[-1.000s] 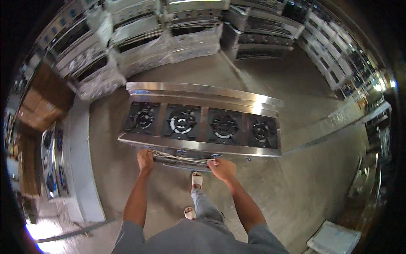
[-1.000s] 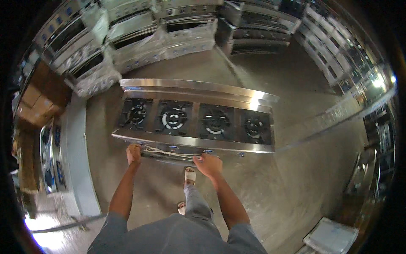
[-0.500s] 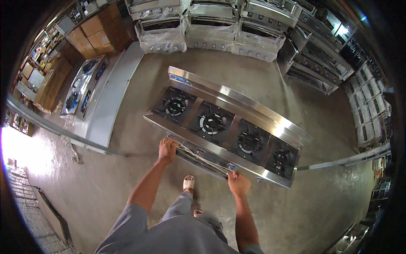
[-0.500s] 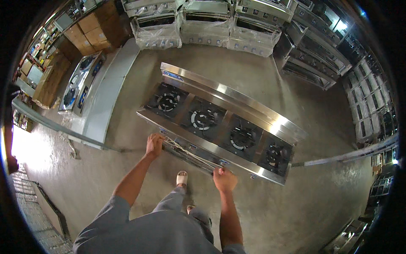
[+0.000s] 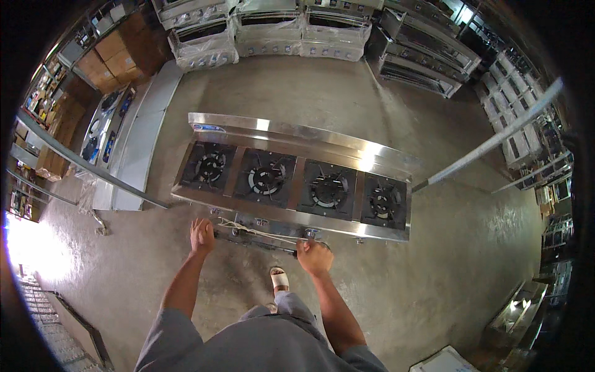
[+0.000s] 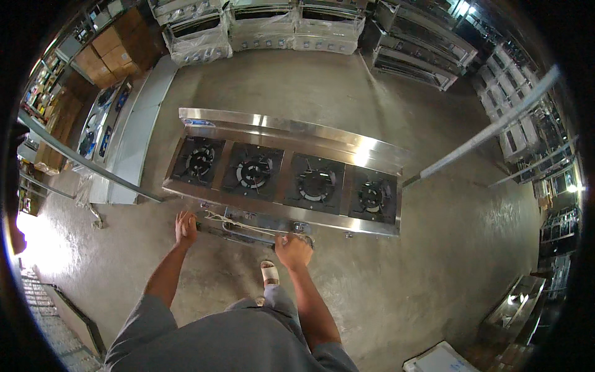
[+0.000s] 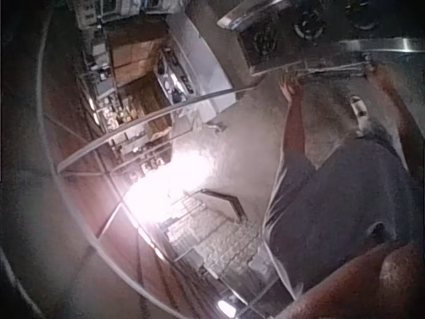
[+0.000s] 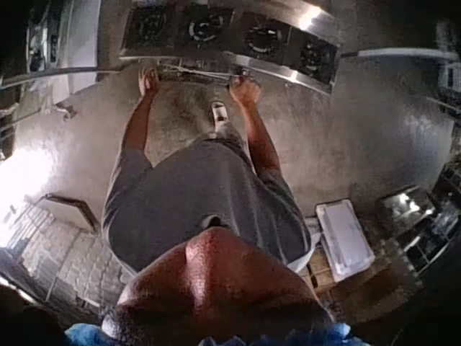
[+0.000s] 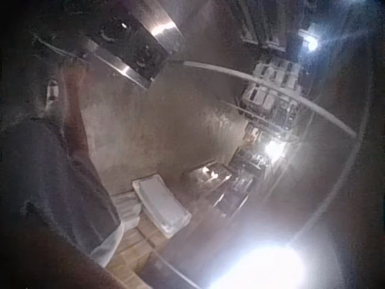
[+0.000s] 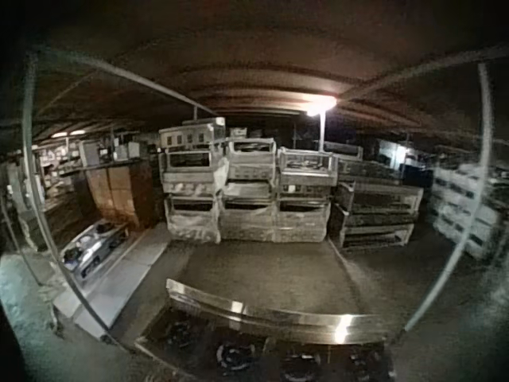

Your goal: The person retrieves a hand truck, then loads a stainless steel gas cooktop onto it and transports it through a warehouse aisle. The cooktop is placed on the hand truck and moved to another location within the same area.

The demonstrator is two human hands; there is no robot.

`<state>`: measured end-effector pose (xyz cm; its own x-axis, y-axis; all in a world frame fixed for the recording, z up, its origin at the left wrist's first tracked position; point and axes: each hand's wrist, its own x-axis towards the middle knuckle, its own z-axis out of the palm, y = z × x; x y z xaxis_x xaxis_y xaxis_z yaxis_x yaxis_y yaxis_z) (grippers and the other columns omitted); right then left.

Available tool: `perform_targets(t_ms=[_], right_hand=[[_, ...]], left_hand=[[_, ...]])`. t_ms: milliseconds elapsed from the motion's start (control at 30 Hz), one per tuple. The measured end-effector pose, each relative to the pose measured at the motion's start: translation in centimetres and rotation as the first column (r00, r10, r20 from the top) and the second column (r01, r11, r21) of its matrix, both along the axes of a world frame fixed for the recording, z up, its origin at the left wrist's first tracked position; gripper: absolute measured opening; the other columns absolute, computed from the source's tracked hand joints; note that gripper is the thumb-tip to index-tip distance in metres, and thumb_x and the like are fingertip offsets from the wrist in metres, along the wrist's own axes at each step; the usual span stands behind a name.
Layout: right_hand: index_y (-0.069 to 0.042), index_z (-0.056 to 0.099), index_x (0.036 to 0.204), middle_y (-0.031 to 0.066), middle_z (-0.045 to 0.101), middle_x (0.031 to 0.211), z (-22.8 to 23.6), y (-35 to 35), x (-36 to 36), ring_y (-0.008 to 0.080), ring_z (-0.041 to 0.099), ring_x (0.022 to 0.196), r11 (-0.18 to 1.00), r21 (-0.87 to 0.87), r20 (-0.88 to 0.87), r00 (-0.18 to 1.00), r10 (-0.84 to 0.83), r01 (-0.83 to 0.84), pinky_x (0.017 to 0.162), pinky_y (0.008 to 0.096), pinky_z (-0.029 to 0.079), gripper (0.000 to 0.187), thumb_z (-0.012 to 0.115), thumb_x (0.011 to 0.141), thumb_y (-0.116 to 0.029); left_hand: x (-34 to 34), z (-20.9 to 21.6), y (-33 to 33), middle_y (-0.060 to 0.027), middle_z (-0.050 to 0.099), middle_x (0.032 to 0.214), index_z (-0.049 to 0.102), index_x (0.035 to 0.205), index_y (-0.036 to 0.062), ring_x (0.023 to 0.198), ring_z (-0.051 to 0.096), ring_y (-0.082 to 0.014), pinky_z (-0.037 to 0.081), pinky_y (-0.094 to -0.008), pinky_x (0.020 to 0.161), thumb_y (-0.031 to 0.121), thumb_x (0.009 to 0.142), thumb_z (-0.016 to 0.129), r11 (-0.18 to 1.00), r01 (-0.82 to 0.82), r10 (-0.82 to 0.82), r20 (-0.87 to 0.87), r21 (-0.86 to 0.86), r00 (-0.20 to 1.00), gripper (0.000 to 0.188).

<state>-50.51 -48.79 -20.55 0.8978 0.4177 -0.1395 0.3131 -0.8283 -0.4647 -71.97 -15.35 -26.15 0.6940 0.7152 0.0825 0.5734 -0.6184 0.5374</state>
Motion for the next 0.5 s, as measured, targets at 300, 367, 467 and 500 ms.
perform_targets(t_ms=[300, 367, 467, 500], right_hand=[[-0.011, 0.074, 0.09, 0.0193, 0.074, 0.088, -0.7, -7.1, -11.9, 0.0416, 0.072, 0.086, 0.993, -0.115, -0.066, 0.998, -0.015, 0.007, 0.077, 0.0533, 0.055, 0.05, 0.054, 0.091, -0.057], [-0.011, 0.074, 0.092, 0.0199, 0.074, 0.089, -2.2, -8.4, -14.2, 0.0422, 0.071, 0.086, 0.996, -0.086, -0.011, 1.0, 0.019, -0.019, 0.078, 0.0539, 0.055, 0.049, 0.054, 0.09, -0.056], [-0.01, 0.075, 0.093, 0.0204, 0.074, 0.09, -3.3, -10.2, -16.5, 0.0429, 0.071, 0.085, 0.996, -0.049, -0.043, 0.997, 0.066, -0.068, 0.079, 0.0542, 0.055, 0.048, 0.055, 0.089, -0.054], [-0.01, 0.075, 0.093, 0.0206, 0.074, 0.09, -3.3, -10.3, -17.7, 0.043, 0.071, 0.085, 0.994, -0.048, -0.03, 0.995, 0.094, -0.095, 0.079, 0.0541, 0.055, 0.048, 0.055, 0.089, -0.053]], left_hand=[[-13.1, -0.1, -9.6, -0.0172, 0.058, 0.096, 0.061, 0.088, 0.0026, 0.103, 0.052, -0.0402, 0.042, -0.0528, 0.094, 0.019, 0.088, 0.052, 0.988, -0.155, 0.154, 0.067, 0.009, 0.986, 0.018], [-15.1, -0.2, -11.5, -0.0176, 0.059, 0.098, 0.061, 0.088, 0.0027, 0.105, 0.052, -0.0404, 0.042, -0.0533, 0.093, 0.017, 0.088, 0.053, 0.987, -0.158, 0.16, 0.063, -0.034, 0.985, 0.017], [-17.4, -0.4, -14.0, -0.0192, 0.059, 0.102, 0.061, 0.089, 0.0023, 0.108, 0.053, -0.0414, 0.044, -0.053, 0.093, 0.015, 0.088, 0.053, 0.97, -0.237, 0.242, 0.109, -0.057, 0.964, 0.015], [-19.0, -1.0, -14.4, -0.0195, 0.06, 0.103, 0.062, 0.089, 0.0024, 0.109, 0.053, -0.0415, 0.045, -0.0525, 0.094, 0.016, 0.089, 0.054, 0.968, -0.251, 0.253, 0.107, -0.029, 0.962, 0.016]])
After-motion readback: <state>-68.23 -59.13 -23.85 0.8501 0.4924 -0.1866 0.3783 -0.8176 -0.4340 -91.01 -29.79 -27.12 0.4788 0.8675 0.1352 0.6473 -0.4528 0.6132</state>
